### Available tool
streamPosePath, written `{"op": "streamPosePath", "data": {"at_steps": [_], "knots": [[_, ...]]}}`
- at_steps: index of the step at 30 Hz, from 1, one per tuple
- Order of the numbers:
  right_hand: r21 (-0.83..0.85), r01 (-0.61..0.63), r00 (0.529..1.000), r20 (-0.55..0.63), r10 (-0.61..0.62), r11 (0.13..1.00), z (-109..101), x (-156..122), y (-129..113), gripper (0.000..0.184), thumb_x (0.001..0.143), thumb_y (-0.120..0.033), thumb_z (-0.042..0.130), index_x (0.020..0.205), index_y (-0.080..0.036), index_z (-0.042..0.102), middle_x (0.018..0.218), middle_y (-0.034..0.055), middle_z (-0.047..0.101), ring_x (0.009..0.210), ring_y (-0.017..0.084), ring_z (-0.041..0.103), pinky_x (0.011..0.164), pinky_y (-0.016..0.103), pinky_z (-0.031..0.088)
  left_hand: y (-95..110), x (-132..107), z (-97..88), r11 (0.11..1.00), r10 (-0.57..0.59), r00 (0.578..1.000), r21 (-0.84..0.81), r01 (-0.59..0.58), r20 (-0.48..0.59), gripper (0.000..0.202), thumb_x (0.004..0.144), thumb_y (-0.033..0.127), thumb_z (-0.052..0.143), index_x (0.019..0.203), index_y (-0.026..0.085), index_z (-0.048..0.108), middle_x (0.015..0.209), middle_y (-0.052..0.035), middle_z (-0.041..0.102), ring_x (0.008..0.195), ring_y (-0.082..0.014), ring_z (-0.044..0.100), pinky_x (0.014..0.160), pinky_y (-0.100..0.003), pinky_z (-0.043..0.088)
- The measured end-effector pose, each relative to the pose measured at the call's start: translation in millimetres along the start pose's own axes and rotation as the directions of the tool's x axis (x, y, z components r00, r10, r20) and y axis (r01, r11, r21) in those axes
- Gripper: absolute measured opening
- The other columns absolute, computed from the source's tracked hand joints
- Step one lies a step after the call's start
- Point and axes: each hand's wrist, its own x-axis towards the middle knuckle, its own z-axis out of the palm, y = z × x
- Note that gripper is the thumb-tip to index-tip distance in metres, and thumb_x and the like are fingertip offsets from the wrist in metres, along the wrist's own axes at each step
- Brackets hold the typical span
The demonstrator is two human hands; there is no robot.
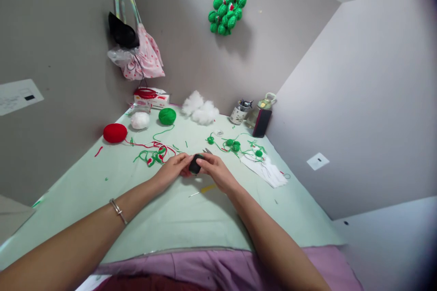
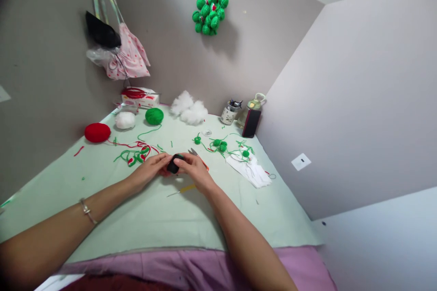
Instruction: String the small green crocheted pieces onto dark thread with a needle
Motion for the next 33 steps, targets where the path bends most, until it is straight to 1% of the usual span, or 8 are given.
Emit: {"op": "streamPosePath", "data": {"at_steps": [3,6,12,15,20,25,29,33], "knots": [[0.04,-0.051,0.999,0.017,0.05,0.998,0.7,-0.7,-0.7,0.041,0.076,-0.052,0.08,0.095,-0.017,0.075,0.088,0.0047,0.071,0.079,0.017,0.066,0.082,0.032,0.056,-3.4,0.8,1.8,0.999,0.026,1.0,0.047,-0.027,0.01,0.049,0.083,0.068,0.064,0.081,0.019,0.06,0.071,0.0007,0.063,0.069,-0.0181,0.062,0.068,-0.03,0.05],[0.081,-0.107,0.994,0.012,0.106,0.991,0.3,2.3,4.2,0.042,0.072,-0.051,0.083,0.093,-0.016,0.075,0.086,0.0051,0.072,0.077,0.016,0.067,0.078,0.03,0.058,-4.2,5.4,-2.8,0.999,0.034,0.999,0.026,-0.034,-0.009,0.047,0.08,0.064,0.069,0.089,0.018,0.065,0.085,-0.0021,0.068,0.084,-0.0209,0.067,0.078,-0.032,0.053],[0.201,-0.151,0.979,-0.102,0.174,0.968,-12.4,13.6,17.5,0.041,0.064,-0.044,0.09,0.086,-0.014,0.074,0.083,0.0077,0.072,0.077,0.018,0.068,0.077,0.033,0.061,1.3,23.0,-44.6,0.999,0.046,0.957,0.033,-0.038,-0.287,0.046,0.068,0.05,0.083,0.096,0.018,0.068,0.099,-0.0054,0.071,0.096,-0.021,0.067,0.091,-0.033,0.05],[0.239,-0.108,0.977,-0.153,0.148,0.965,-19.4,16.2,17.0,0.049,0.059,-0.042,0.093,0.096,-0.016,0.073,0.09,0.0073,0.072,0.08,0.018,0.068,0.075,0.034,0.061,9.9,22.4,-53.5,0.998,0.053,0.94,-0.017,-0.062,-0.337,0.044,0.07,0.047,0.082,0.099,0.018,0.067,0.1,-0.005,0.071,0.092,-0.0192,0.067,0.089,-0.032,0.051],[0.29,-0.06,0.986,-0.133,0.102,0.955,-16.4,11.5,8.3,0.052,0.061,-0.036,0.092,0.105,-0.018,0.071,0.104,0.0106,0.074,0.097,0.022,0.068,0.081,0.036,0.06,14.3,5.2,-21.6,0.996,0.09,0.986,0.027,-0.087,-0.139,0.041,0.075,0.048,0.079,0.102,0.019,0.066,0.09,-0.0028,0.069,0.085,-0.0196,0.066,0.084,-0.034,0.051],[0.18,-0.097,0.985,-0.126,0.121,0.979,-9.8,5.7,5.6,0.045,0.069,-0.031,0.085,0.111,-0.02,0.073,0.099,0.007,0.073,0.089,0.021,0.068,0.074,0.031,0.056,2.0,-9.4,10.2,0.979,0.108,0.993,0.171,-0.113,0.042,0.031,0.077,0.039,0.077,0.096,0.021,0.06,0.09,-0.0017,0.066,0.08,-0.0188,0.062,0.075,-0.032,0.049],[0.138,-0.104,0.984,-0.133,0.122,0.985,-9.4,5.7,6.2,0.043,0.072,-0.032,0.083,0.113,-0.019,0.074,0.098,0.0064,0.073,0.086,0.017,0.066,0.071,0.026,0.053,0.0,-10.7,11.0,0.963,0.13,0.989,0.228,-0.142,0.07,0.022,0.081,0.036,0.071,0.09,0.02,0.059,0.086,-0.0016,0.064,0.08,-0.0185,0.059,0.076,-0.032,0.047],[0.252,-0.117,0.986,-0.085,0.142,0.961,-10.4,8.0,5.6,0.04,0.074,-0.034,0.083,0.109,-0.016,0.074,0.101,0.0087,0.074,0.086,0.018,0.066,0.074,0.029,0.056,4.6,-8.9,6.8,0.977,0.137,0.986,0.154,-0.151,0.093,0.022,0.083,0.038,0.067,0.085,0.019,0.057,0.081,-0.0007,0.063,0.072,-0.016,0.058,0.072,-0.031,0.046]]}}
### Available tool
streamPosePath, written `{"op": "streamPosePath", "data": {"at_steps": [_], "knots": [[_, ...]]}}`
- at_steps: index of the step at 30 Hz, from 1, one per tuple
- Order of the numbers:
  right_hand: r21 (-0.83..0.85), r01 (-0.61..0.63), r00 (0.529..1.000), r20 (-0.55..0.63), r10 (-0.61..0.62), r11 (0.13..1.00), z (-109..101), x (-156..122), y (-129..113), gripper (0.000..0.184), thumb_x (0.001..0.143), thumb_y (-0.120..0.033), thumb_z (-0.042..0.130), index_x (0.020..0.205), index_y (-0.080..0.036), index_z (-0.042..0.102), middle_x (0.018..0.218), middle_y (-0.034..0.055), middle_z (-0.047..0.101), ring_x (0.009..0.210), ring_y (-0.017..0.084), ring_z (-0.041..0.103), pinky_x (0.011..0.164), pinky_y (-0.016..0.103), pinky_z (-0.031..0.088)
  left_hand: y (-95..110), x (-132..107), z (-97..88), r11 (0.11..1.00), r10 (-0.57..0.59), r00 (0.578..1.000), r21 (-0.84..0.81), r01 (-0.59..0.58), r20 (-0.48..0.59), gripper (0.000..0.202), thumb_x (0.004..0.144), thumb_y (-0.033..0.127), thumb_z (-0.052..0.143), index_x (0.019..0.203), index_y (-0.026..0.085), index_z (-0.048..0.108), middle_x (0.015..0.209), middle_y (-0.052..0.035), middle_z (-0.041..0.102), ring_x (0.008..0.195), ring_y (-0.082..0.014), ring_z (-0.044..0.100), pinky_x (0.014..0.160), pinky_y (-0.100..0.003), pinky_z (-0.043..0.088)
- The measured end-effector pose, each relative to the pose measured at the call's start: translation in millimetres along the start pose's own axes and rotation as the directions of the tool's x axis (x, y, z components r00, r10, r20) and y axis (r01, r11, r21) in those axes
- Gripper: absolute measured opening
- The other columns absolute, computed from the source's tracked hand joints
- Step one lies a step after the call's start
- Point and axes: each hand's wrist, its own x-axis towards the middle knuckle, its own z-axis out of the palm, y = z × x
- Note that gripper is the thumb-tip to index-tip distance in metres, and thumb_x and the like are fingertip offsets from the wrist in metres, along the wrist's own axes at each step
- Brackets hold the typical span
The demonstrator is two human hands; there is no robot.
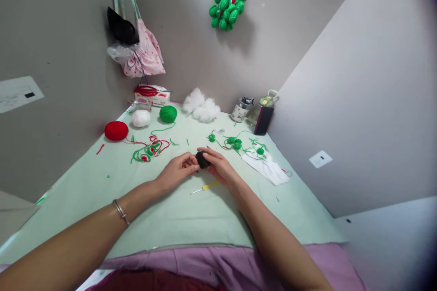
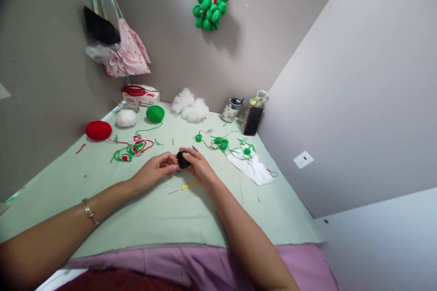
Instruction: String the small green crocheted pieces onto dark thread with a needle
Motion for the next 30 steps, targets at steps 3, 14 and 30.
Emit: {"op": "streamPosePath", "data": {"at_steps": [3,14,30], "knots": [[0.048,-0.006,0.999,0.035,0.005,0.999,-1.0,1.0,-1.3,0.041,0.077,-0.039,0.081,0.11,-0.016,0.072,0.107,0.0107,0.074,0.083,0.018,0.066,0.066,0.029,0.056,3.0,0.0,-1.4,0.998,-0.001,0.997,-0.056,-0.003,-0.075,0.023,0.083,0.04,0.066,0.084,0.018,0.056,0.078,0.0007,0.061,0.068,-0.0142,0.057,0.067,-0.029,0.045],[-0.441,0.256,0.963,0.196,-0.186,0.86,6.1,-11.5,-4.1,0.044,0.093,-0.049,0.064,0.126,-0.022,0.068,0.112,0.0058,0.068,0.087,0.015,0.064,0.079,0.029,0.053,1.5,2.7,-0.3,0.985,-0.012,0.997,-0.17,-0.002,-0.076,0.041,0.077,0.042,0.078,0.103,0.02,0.054,0.102,-0.0007,0.06,0.076,-0.0136,0.063,0.073,-0.03,0.049],[-0.881,0.452,0.889,0.457,0.007,0.139,-36.4,-8.6,-21.9,0.042,0.08,-0.027,0.083,0.12,-0.028,0.071,0.139,0.0086,0.059,0.131,0.028,0.052,0.114,0.046,0.039,13.8,6.6,-23.7,0.93,-0.181,0.933,-0.362,0.061,-0.31,0.046,0.069,0.043,0.085,0.096,0.017,0.06,0.076,0.0039,0.059,0.065,-0.01,0.051,0.066,-0.025,0.042]]}}
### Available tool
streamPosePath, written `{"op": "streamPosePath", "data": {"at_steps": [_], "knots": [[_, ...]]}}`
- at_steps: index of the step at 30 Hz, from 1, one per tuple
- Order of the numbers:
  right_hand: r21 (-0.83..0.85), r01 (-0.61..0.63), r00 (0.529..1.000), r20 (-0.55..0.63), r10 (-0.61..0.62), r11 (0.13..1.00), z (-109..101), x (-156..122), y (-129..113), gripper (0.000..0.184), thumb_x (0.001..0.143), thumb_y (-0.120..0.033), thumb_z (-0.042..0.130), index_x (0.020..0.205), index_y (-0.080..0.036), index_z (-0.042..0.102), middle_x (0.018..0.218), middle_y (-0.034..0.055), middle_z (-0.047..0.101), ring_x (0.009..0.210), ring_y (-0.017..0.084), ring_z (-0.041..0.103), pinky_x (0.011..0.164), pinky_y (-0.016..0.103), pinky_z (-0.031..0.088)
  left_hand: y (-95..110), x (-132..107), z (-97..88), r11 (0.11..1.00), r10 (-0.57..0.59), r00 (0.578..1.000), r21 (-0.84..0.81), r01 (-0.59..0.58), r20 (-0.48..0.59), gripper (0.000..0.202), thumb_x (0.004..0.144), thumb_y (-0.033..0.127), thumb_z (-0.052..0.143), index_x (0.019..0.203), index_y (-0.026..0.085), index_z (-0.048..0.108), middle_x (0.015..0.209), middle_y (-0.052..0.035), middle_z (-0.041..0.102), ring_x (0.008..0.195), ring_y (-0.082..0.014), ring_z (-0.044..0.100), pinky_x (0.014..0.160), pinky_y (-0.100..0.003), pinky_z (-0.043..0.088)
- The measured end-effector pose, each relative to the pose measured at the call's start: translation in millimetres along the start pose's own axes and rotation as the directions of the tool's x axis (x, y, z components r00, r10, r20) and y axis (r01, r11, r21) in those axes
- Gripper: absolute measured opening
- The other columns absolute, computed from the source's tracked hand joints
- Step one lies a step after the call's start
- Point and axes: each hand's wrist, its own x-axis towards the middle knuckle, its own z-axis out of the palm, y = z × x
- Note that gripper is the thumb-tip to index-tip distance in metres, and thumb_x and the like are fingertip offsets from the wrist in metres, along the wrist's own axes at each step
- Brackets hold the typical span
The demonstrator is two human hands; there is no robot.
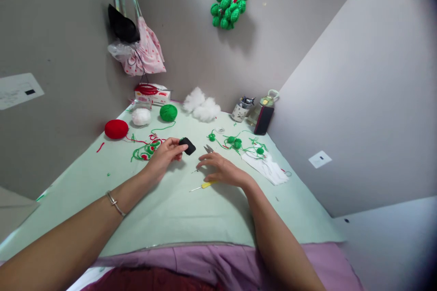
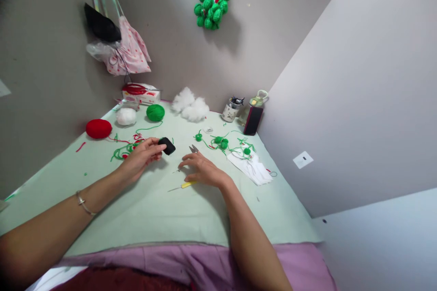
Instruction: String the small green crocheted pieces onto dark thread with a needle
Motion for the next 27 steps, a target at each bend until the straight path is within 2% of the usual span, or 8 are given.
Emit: {"op": "streamPosePath", "data": {"at_steps": [4,8,10,12,15,18,22,27], "knots": [[-0.049,-0.053,0.99,-0.13,0.046,0.997,14.0,10.0,1.9,0.026,0.087,-0.022,0.075,0.113,-0.025,0.073,0.128,0.0074,0.064,0.123,0.024,0.056,0.106,0.038,0.045,-2.1,-1.1,2.5,1.0,-0.001,1.0,-0.005,0.001,0.013,0.046,0.068,0.042,0.086,0.096,0.017,0.06,0.074,0.0038,0.059,0.063,-0.0101,0.051,0.064,-0.025,0.042],[-0.094,-0.222,0.943,-0.273,0.19,0.97,11.0,9.3,3.8,0.018,0.093,-0.015,0.063,0.108,-0.02,0.072,0.116,0.0103,0.065,0.11,0.023,0.059,0.095,0.037,0.048,-2.5,-0.7,2.0,1.0,-0.02,1.0,0.005,0.02,0.01,0.046,0.067,0.042,0.087,0.096,0.017,0.06,0.072,0.0041,0.059,0.064,-0.0103,0.052,0.064,-0.025,0.042],[-0.037,-0.206,0.961,-0.197,0.195,0.978,2.6,4.1,3.1,0.014,0.089,-0.021,0.071,0.102,-0.019,0.073,0.104,0.0072,0.065,0.096,0.02,0.061,0.086,0.033,0.049,-2.1,-0.7,1.5,1.0,-0.022,1.0,0.015,0.022,0.015,0.046,0.067,0.042,0.086,0.096,0.017,0.06,0.074,0.004,0.059,0.064,-0.01,0.052,0.064,-0.024,0.042],[0.062,-0.135,0.991,-0.008,0.135,0.989,-5.7,-1.2,0.5,0.019,0.079,-0.027,0.082,0.095,-0.019,0.073,0.095,0.0024,0.063,0.086,0.015,0.061,0.078,0.027,0.049,-1.3,-1.2,1.7,0.999,-0.023,1.0,0.022,0.023,0.019,0.047,0.068,0.043,0.086,0.096,0.017,0.06,0.074,0.004,0.059,0.064,-0.01,0.052,0.064,-0.024,0.042],[0.118,-0.107,0.985,0.149,0.089,0.987,-11.8,-5.3,-5.6,0.016,0.071,-0.019,0.084,0.082,-0.018,0.073,0.087,-0.0003,0.061,0.079,0.013,0.059,0.071,0.023,0.046,0.7,-2.3,3.4,0.999,-0.031,0.999,0.022,0.031,0.022,0.048,0.066,0.043,0.086,0.096,0.017,0.059,0.072,0.0046,0.058,0.063,-0.0103,0.051,0.064,-0.025,0.042],[0.123,-0.151,0.981,0.137,0.134,0.981,-13.0,-5.6,-9.5,0.008,0.073,-0.012,0.077,0.074,-0.018,0.071,0.077,-0.0015,0.061,0.069,0.011,0.056,0.063,0.023,0.042,1.7,-2.5,4.6,0.999,-0.04,0.999,0.011,0.04,0.019,0.05,0.064,0.043,0.088,0.095,0.016,0.059,0.072,0.005,0.057,0.062,-0.0101,0.051,0.063,-0.025,0.041],[0.155,-0.187,0.98,0.095,0.174,0.97,-16.8,-7.5,-4.3,0.002,0.079,-0.018,0.071,0.078,-0.018,0.07,0.071,-0.0025,0.063,0.064,0.011,0.055,0.06,0.022,0.041,0.3,-1.8,3.8,1.0,-0.026,0.999,0.01,0.026,0.027,0.049,0.064,0.043,0.087,0.094,0.016,0.059,0.072,0.0045,0.058,0.062,-0.0105,0.052,0.063,-0.025,0.041],[0.093,-0.289,0.945,-0.129,0.299,0.953,-13.7,-6.3,16.4,0.004,0.082,-0.018,0.067,0.078,-0.017,0.066,0.073,-0.0003,0.063,0.067,0.013,0.053,0.065,0.025,0.038,-0.4,-2.4,4.3,0.999,-0.036,0.999,0.008,0.035,0.038,0.048,0.063,0.043,0.087,0.093,0.017,0.059,0.072,0.0046,0.057,0.063,-0.0106,0.051,0.064,-0.026,0.042]]}}
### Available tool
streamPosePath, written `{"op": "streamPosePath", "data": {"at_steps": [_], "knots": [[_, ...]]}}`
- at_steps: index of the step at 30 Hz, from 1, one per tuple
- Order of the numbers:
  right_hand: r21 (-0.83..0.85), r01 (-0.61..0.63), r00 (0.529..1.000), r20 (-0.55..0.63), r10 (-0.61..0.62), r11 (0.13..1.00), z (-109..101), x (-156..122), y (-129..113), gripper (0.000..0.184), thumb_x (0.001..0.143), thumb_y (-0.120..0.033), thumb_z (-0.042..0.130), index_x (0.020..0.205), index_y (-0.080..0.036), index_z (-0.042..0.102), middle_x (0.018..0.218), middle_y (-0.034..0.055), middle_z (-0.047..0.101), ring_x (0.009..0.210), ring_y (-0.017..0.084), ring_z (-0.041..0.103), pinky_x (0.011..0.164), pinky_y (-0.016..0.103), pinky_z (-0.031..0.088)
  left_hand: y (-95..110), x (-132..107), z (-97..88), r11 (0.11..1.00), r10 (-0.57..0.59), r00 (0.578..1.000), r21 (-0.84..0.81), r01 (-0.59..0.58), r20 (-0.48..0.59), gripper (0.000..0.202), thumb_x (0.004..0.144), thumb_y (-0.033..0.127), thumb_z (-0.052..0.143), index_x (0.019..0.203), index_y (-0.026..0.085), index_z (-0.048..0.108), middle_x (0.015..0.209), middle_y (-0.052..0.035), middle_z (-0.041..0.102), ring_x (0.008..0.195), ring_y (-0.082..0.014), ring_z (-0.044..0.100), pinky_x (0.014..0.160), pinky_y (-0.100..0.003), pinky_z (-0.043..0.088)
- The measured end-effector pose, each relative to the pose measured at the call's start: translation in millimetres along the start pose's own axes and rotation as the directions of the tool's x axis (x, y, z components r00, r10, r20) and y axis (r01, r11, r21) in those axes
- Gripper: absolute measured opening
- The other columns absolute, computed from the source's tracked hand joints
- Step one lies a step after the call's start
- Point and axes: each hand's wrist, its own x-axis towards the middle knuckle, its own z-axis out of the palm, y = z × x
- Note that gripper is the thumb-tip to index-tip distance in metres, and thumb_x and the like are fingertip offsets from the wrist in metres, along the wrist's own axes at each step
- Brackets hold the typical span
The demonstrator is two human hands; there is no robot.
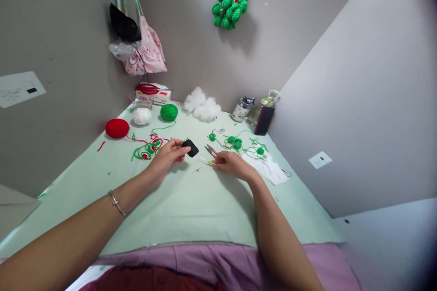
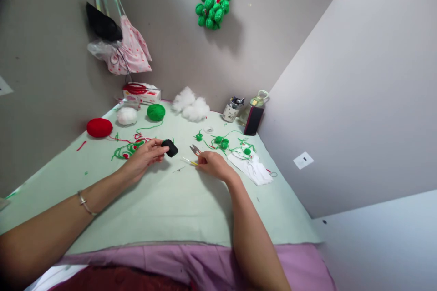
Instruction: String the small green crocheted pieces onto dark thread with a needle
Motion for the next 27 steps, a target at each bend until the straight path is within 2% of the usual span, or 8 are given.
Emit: {"op": "streamPosePath", "data": {"at_steps": [3,7,10,12,14,17,20,27], "knots": [[-0.05,-0.08,0.983,-0.169,0.071,0.996,6.2,8.3,12.9,0.004,0.082,-0.017,0.068,0.079,-0.018,0.065,0.078,0.0022,0.062,0.072,0.015,0.051,0.069,0.028,0.037,0.8,-1.6,1.7,1.0,-0.009,1.0,0.007,0.009,0.003,0.048,0.062,0.043,0.088,0.091,0.017,0.059,0.073,0.0048,0.057,0.062,-0.0101,0.051,0.064,-0.026,0.041],[-0.018,-0.144,0.92,-0.37,0.127,0.989,8.9,15.7,18.3,0.012,0.093,-0.019,0.055,0.094,-0.017,0.067,0.1,0.0113,0.064,0.086,0.02,0.057,0.078,0.033,0.042,1.4,-3.8,3.5,0.999,-0.023,0.999,0.03,0.022,0.041,0.049,0.064,0.042,0.087,0.096,0.017,0.059,0.077,0.0039,0.06,0.062,-0.01,0.052,0.065,-0.027,0.042],[0.054,-0.066,0.929,-0.361,0.081,0.996,12.9,15.6,5.1,0.02,0.097,-0.03,0.054,0.103,-0.017,0.069,0.103,0.011,0.067,0.089,0.021,0.061,0.08,0.033,0.048,-0.9,-4.5,4.4,0.998,-0.021,0.997,0.057,0.017,0.07,0.051,0.065,0.041,0.086,0.101,0.018,0.059,0.084,0.002,0.064,0.063,-0.0102,0.053,0.068,-0.028,0.044],[0.221,0.072,0.969,-0.245,-0.016,0.973,20.4,13.7,-10.4,0.031,0.095,-0.04,0.06,0.118,-0.019,0.066,0.11,0.0093,0.07,0.093,0.02,0.065,0.081,0.032,0.052,-4.1,-4.8,5.2,0.996,0.013,0.996,0.092,-0.021,0.093,0.049,0.066,0.041,0.086,0.101,0.018,0.06,0.086,0.0016,0.064,0.063,-0.0106,0.055,0.068,-0.028,0.044],[0.484,0.177,0.984,-0.115,-0.139,0.857,30.1,11.4,-26.9,0.051,0.086,-0.043,0.072,0.13,-0.021,0.058,0.12,0.0089,0.069,0.098,0.02,0.067,0.082,0.032,0.054,-7.1,-5.0,5.9,0.988,0.063,0.988,0.134,-0.082,0.139,0.045,0.068,0.041,0.084,0.099,0.018,0.061,0.089,0.0008,0.064,0.065,-0.0113,0.057,0.067,-0.028,0.044],[0.742,0.163,0.982,-0.06,-0.178,0.651,39.3,7.9,-44.5,0.062,0.074,-0.04,0.084,0.126,-0.022,0.058,0.114,0.0068,0.07,0.093,0.019,0.068,0.081,0.032,0.056,-7.5,-4.5,5.8,0.977,0.118,0.977,0.153,-0.146,0.175,0.043,0.071,0.043,0.083,0.1,0.019,0.063,0.092,-0.0002,0.065,0.068,-0.0132,0.06,0.068,-0.029,0.046],[0.847,0.083,0.993,-0.029,-0.11,0.525,35.2,4.5,-49.2,0.051,0.08,-0.043,0.08,0.121,-0.02,0.06,0.096,0.0045,0.072,0.079,0.016,0.067,0.077,0.032,0.056,-2.8,-1.5,2.8,0.981,0.126,0.985,0.136,-0.142,0.122,0.042,0.07,0.047,0.083,0.095,0.018,0.066,0.079,0.0002,0.066,0.068,-0.0156,0.062,0.071,-0.03,0.049],[0.958,0.014,0.999,0.001,-0.051,0.288,22.5,2.8,-43.1,0.04,0.083,-0.041,0.076,0.112,-0.016,0.066,0.098,0.0106,0.075,0.077,0.015,0.067,0.073,0.028,0.054,-1.0,3.9,-4.4,0.981,0.149,0.988,0.123,-0.153,0.04,0.035,0.072,0.048,0.083,0.085,0.019,0.069,0.069,0.0013,0.063,0.064,-0.0143,0.058,0.07,-0.028,0.048]]}}
